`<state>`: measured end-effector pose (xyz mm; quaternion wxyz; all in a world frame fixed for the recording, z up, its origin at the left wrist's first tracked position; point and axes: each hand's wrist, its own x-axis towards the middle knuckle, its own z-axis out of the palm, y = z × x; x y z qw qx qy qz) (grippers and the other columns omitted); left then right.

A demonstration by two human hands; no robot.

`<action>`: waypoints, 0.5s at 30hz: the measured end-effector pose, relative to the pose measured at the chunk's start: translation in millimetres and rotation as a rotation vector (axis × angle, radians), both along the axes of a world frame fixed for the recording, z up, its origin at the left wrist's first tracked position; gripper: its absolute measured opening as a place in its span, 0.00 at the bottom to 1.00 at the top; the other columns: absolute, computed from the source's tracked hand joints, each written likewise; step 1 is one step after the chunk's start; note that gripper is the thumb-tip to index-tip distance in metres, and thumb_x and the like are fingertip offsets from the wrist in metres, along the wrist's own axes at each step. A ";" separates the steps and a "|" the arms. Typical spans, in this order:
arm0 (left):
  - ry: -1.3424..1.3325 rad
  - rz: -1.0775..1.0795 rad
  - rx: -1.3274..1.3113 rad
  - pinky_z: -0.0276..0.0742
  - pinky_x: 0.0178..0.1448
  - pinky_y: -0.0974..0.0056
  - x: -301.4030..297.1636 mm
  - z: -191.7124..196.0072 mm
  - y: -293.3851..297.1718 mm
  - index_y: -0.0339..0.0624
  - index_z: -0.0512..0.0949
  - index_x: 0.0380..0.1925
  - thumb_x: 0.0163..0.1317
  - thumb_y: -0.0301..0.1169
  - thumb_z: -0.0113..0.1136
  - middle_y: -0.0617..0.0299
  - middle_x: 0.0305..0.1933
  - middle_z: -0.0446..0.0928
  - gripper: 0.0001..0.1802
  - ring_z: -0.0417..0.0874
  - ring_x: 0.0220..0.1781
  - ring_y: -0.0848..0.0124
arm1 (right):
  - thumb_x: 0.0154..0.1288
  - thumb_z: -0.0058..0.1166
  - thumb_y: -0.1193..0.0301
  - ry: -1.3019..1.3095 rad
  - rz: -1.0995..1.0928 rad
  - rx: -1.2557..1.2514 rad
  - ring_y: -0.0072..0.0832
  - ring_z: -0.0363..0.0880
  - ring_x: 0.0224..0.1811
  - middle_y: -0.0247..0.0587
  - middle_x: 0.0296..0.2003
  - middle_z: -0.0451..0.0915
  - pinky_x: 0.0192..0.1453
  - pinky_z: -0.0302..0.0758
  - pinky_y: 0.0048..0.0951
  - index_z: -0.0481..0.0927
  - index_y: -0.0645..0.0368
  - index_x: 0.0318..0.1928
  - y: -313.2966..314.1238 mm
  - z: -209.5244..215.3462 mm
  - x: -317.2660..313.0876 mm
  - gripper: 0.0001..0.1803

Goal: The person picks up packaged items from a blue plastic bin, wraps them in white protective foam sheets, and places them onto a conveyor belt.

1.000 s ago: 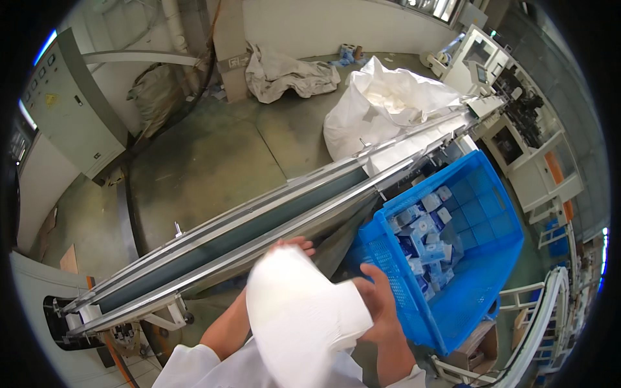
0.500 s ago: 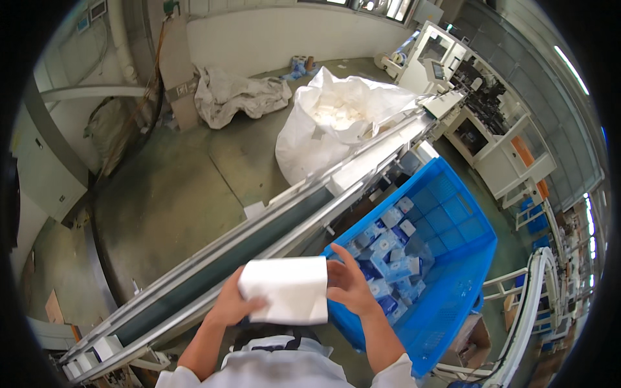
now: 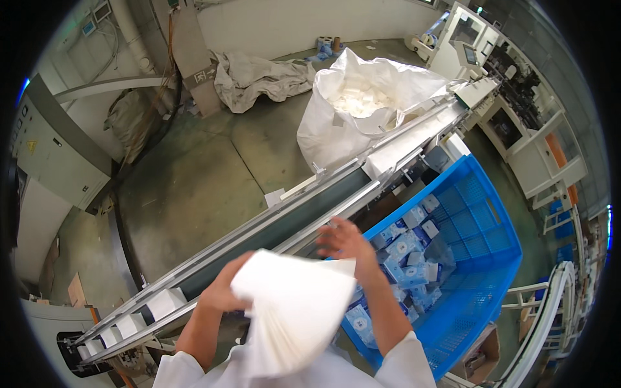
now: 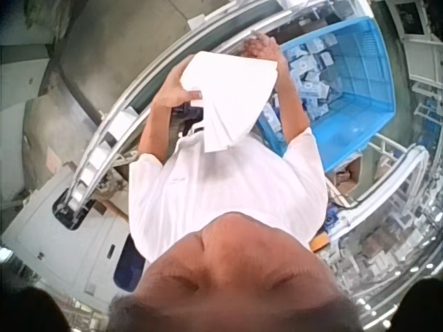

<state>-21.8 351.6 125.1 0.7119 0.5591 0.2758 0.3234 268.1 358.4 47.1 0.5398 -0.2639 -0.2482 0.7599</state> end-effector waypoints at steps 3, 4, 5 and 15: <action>0.119 0.214 -0.221 0.70 0.60 0.64 -0.7 -36.1 8.9 0.34 0.63 0.59 0.50 0.21 0.68 0.59 0.55 0.73 0.36 0.74 0.55 0.71 | 0.65 0.40 0.38 -0.106 0.064 0.065 0.39 0.61 0.68 0.47 0.64 0.64 0.72 0.53 0.42 0.50 0.56 0.71 -23.6 6.6 -33.0 0.45; 0.107 0.233 -0.220 0.70 0.60 0.64 -9.9 -48.8 4.5 0.35 0.63 0.60 0.50 0.21 0.68 0.59 0.55 0.73 0.36 0.74 0.55 0.71 | 0.60 0.47 0.37 -0.313 0.048 0.193 0.39 0.61 0.67 0.48 0.65 0.62 0.71 0.55 0.41 0.48 0.56 0.72 -32.9 10.0 -39.7 0.50; 0.088 0.240 -0.226 0.70 0.60 0.64 -15.6 -55.6 -1.6 0.35 0.63 0.60 0.51 0.21 0.68 0.59 0.55 0.73 0.35 0.74 0.55 0.71 | 0.58 0.55 0.43 -0.365 0.047 0.243 0.38 0.63 0.66 0.48 0.64 0.63 0.69 0.58 0.40 0.47 0.56 0.72 -40.2 8.5 -43.4 0.51; -0.186 0.240 -0.444 0.61 0.66 0.60 -83.8 -103.9 -66.7 0.40 0.61 0.64 0.72 0.50 0.34 0.57 0.61 0.69 0.30 0.69 0.61 0.67 | 0.47 0.67 0.80 -0.692 -0.143 0.069 0.37 0.73 0.57 0.50 0.54 0.72 0.60 0.71 0.37 0.49 0.57 0.71 -119.1 14.3 -139.4 0.52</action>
